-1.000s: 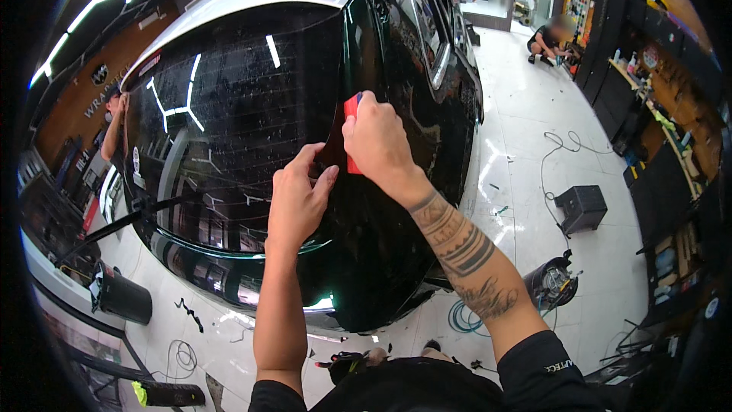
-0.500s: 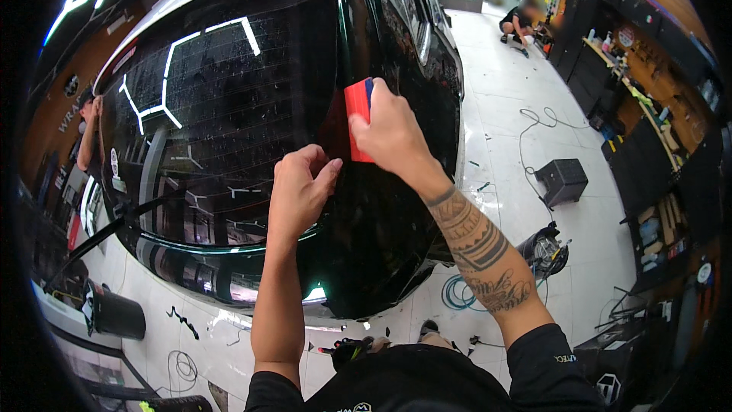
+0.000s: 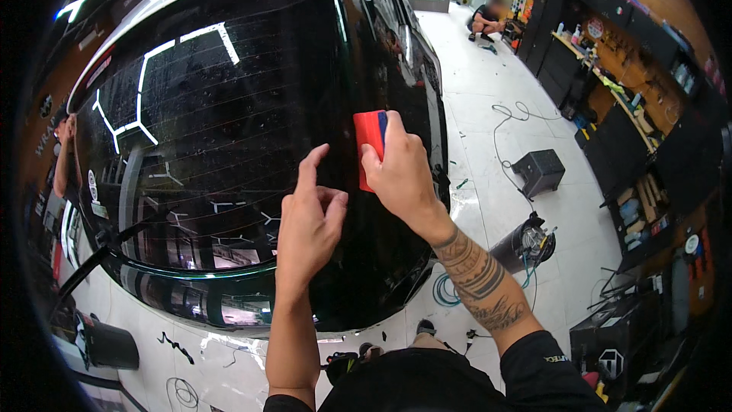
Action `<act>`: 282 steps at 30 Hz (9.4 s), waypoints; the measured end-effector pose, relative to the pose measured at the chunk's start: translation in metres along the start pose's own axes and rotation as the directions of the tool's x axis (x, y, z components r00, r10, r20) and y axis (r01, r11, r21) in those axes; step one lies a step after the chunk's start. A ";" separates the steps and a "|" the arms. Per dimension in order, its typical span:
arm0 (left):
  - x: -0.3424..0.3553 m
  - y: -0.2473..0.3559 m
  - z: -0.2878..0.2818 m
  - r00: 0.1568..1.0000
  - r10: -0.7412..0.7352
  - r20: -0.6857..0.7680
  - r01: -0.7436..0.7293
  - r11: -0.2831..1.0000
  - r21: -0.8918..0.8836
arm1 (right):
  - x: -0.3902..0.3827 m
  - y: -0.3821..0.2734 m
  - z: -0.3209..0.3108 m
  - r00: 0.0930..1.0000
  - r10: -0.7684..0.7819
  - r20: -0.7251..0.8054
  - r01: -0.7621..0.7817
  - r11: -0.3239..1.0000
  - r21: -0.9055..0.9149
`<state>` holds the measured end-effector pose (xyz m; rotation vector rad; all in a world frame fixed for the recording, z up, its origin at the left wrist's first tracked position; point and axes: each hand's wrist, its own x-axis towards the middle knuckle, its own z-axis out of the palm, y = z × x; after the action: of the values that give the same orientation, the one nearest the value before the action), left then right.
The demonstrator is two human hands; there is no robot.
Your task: The person applies a tint film to the rear window of a dark green car. They use a red squeegee to smooth the film and remove bubbles, then use a knife to trim the edges along the window frame. Another person is visible in the background wiping the window with a cloth.
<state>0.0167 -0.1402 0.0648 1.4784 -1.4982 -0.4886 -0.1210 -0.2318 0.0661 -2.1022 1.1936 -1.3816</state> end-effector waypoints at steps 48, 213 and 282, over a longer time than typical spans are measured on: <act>-0.436 -0.223 0.149 0.283 -0.856 0.432 0.957 0.225 -0.181 | -0.085 0.018 -0.172 -0.053 -0.995 0.085 -0.082 0.089 0.993; 0.102 -0.016 -0.049 0.700 0.662 0.267 -0.632 0.401 0.663 | 0.011 0.007 0.036 0.944 -0.143 -0.296 0.243 0.910 0.336; 0.103 -0.013 -0.065 0.678 0.603 0.420 -0.730 0.483 0.484 | -0.038 0.019 -0.023 0.964 0.113 0.240 -0.232 0.799 0.555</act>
<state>0.0949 -0.2170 0.1198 1.1396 -2.3985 0.4266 -0.1558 -0.2084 0.0420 -1.6014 0.7326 -1.2200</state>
